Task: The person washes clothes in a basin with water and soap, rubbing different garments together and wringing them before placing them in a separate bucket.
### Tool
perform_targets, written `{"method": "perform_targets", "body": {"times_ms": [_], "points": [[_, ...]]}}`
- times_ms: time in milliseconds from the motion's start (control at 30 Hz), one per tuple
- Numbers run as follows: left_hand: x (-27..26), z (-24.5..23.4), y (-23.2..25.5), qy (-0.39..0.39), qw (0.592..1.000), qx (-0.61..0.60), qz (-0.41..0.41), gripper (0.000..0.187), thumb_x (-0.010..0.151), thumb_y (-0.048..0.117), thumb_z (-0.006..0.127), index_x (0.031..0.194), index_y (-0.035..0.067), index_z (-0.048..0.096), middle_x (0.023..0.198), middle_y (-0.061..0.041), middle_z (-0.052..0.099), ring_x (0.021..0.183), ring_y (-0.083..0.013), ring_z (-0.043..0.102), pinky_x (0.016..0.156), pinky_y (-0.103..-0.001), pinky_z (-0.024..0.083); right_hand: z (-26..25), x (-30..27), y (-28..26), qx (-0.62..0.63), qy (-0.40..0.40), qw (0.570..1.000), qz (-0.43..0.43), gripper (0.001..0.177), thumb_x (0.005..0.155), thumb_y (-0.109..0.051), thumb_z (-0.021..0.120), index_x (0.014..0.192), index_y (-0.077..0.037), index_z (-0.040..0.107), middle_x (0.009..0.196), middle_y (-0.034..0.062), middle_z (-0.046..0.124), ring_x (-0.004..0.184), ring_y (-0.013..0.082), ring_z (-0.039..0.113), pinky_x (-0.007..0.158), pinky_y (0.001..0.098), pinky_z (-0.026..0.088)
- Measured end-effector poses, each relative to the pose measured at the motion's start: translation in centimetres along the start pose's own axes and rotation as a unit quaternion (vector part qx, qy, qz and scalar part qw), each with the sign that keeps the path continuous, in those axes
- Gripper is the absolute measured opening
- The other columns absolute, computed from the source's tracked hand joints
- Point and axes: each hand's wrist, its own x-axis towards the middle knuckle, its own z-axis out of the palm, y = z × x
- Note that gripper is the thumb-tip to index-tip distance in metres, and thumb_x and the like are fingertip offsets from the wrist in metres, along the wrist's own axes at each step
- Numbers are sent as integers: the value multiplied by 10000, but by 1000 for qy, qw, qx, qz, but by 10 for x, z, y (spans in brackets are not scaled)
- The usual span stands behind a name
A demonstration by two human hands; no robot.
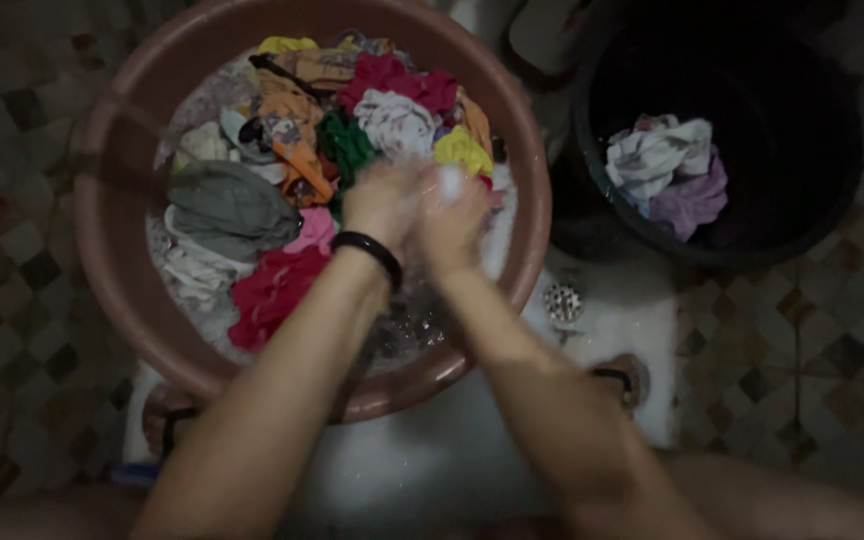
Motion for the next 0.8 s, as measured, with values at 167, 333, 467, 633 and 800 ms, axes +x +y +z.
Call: {"method": "perform_targets", "body": {"times_ms": [167,333,467,633,800], "points": [[-20,-2,-2,-93,991,-87,41,253,921,313,713,941,65,664,830,-45,648,738,-180,624,654,-350,531,9,-30,4,-24,68,992,-105,183,888,-162,685,929,11,641,828,150,640,743,254,608,701,385,508],[-53,-46,49,-82,978,-131,-142,414,956,514,647,1061,114,655,881,-51,613,743,-230,584,596,-438,439,10,-33,-4,-21,-39,967,-251,218,972,-199,704,1013,6,643,999,196,605,927,365,607,834,444,512],[-84,-67,32,-92,970,224,-38,638,849,425,669,1337,82,442,1099,-134,613,977,-315,599,796,-455,455,-34,7,26,-377,-233,845,-299,298,886,-328,762,948,-50,676,1094,204,652,1042,394,633,889,495,522],[-75,-53,-59,-206,756,618,55,826,849,327,752,1534,180,316,1457,-270,503,1372,-423,496,1135,-480,413,-39,-7,70,-443,-565,694,-51,624,737,-304,772,1290,-72,596,1249,194,619,1143,379,625,951,463,509],[-98,-35,-65,-184,769,608,-75,793,869,259,696,1550,203,295,1495,-242,440,1368,-429,458,1124,-512,388,-19,-16,106,-530,-614,585,16,555,855,-400,756,1277,-49,671,1271,206,658,1156,344,660,998,448,522]]}}
